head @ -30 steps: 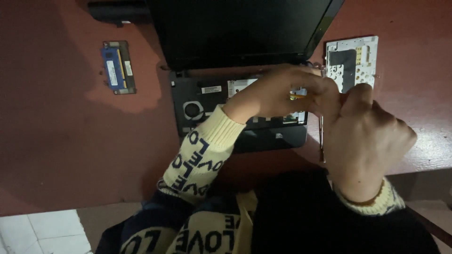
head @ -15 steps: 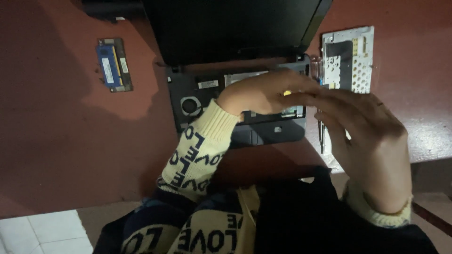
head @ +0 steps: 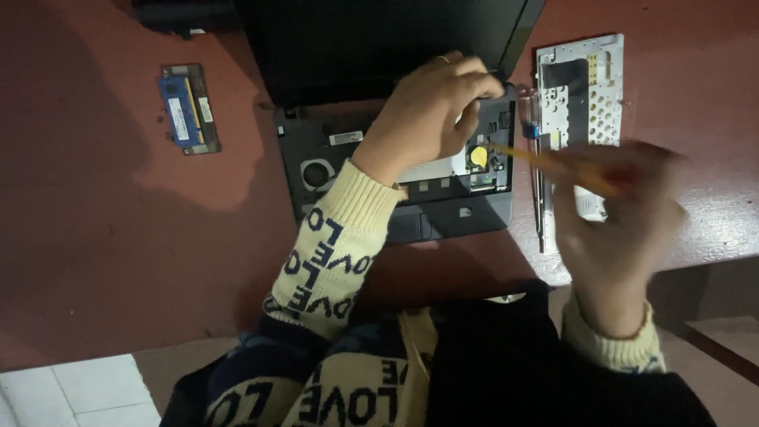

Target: Removing screws from the internal base and components of a laptop using a screwdriver.

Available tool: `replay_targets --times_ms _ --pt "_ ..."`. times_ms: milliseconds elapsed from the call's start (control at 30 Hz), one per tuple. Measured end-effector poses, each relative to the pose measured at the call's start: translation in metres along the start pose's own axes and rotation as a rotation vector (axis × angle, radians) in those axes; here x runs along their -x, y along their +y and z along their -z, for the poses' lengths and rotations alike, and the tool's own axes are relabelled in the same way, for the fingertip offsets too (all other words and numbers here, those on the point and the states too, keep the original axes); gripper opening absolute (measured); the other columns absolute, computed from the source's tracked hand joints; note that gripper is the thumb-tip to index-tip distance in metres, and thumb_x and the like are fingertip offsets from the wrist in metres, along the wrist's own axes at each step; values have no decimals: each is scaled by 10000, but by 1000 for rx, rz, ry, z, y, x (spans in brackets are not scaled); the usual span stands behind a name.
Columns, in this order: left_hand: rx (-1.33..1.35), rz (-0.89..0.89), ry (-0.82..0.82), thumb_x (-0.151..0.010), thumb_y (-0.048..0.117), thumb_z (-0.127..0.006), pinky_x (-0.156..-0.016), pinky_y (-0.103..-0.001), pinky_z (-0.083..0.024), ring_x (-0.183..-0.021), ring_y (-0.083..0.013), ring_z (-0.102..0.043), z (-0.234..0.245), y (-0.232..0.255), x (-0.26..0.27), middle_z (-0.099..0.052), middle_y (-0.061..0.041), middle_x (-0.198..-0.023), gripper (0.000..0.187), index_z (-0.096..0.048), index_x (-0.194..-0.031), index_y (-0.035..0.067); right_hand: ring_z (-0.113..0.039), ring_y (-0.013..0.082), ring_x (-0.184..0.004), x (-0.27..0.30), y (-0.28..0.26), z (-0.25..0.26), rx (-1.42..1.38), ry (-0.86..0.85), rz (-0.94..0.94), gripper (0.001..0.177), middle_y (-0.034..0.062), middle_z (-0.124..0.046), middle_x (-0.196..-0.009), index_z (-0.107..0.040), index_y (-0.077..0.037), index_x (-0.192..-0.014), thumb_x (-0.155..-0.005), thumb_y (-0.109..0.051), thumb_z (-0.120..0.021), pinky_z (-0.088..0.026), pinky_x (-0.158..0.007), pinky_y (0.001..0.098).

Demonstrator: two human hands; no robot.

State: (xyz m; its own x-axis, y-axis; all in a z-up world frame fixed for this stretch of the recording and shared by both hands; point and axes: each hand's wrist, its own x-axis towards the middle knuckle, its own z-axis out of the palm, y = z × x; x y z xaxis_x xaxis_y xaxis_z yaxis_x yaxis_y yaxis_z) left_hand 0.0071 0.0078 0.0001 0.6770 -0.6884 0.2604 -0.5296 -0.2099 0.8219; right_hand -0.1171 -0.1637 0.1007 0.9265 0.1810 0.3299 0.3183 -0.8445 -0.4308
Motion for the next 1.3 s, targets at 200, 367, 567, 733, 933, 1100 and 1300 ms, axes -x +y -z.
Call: replay_targets --times_ms 200,367,567,733,933,1100,1300 --pt "-218 -36 33 -795 20 -706 -792 -381 -483 -884 -244 -522 -14 -14 -1 -622 -48 -860 65 -704 -848 58 -550 144 -587 37 3 -9 -145 182 -64 334 196 -668 -920 -417 58 -1119 -986 169 -703 -359 -488 254" --pt "-205 23 17 -729 69 -811 -870 -415 -485 -975 -267 -546 -16 -13 -1 -658 -44 -883 207 -678 -886 69 -733 326 -813 35 -15 -21 -317 202 -207 313 241 -633 -892 -338 47 -1069 -987 143 -625 -543 -591 278" --pt "-253 41 -39 -741 134 -820 -972 -452 -449 -1177 -343 -517 -19 -15 -1 -657 -56 -1012 248 -677 -943 113 -722 261 -739 45 1 -25 -249 233 -247 328 170 -612 -930 -385 24 -1087 -964 202 -631 -365 -425 210" --pt "-238 13 -36 -712 145 -851 -931 -419 -461 -1109 -314 -532 -19 -18 -2 -653 -37 -977 278 -669 -919 115 -527 142 -564 43 2 -26 -182 218 -265 311 175 -638 -939 -391 29 -1107 -1004 143 -661 -330 -457 242" --pt "-231 5 -17 -733 120 -827 -927 -439 -460 -1097 -314 -538 -19 -18 -1 -653 -33 -959 244 -663 -913 108 -707 283 -777 37 -2 -22 -165 143 -136 407 223 -667 -899 -389 67 -1082 -954 252 -728 -424 -531 271" --pt "-237 27 -85 -735 156 -820 -803 -414 -450 -967 -261 -514 -21 -23 -5 -642 -22 -945 232 -670 -907 112 -604 224 -774 28 -25 -5 61 -203 -56 206 227 -622 -1040 -502 102 -1058 -976 36 -679 -513 -576 233" --pt "-210 -22 -55 -770 151 -815 -834 -406 -454 -997 -265 -500 -17 -20 -2 -634 -38 -983 226 -697 -952 87 -565 282 -843 3 -34 21 -30 -479 229 565 212 -528 -1022 -208 27 -1353 -949 32 -602 -560 -734 301"
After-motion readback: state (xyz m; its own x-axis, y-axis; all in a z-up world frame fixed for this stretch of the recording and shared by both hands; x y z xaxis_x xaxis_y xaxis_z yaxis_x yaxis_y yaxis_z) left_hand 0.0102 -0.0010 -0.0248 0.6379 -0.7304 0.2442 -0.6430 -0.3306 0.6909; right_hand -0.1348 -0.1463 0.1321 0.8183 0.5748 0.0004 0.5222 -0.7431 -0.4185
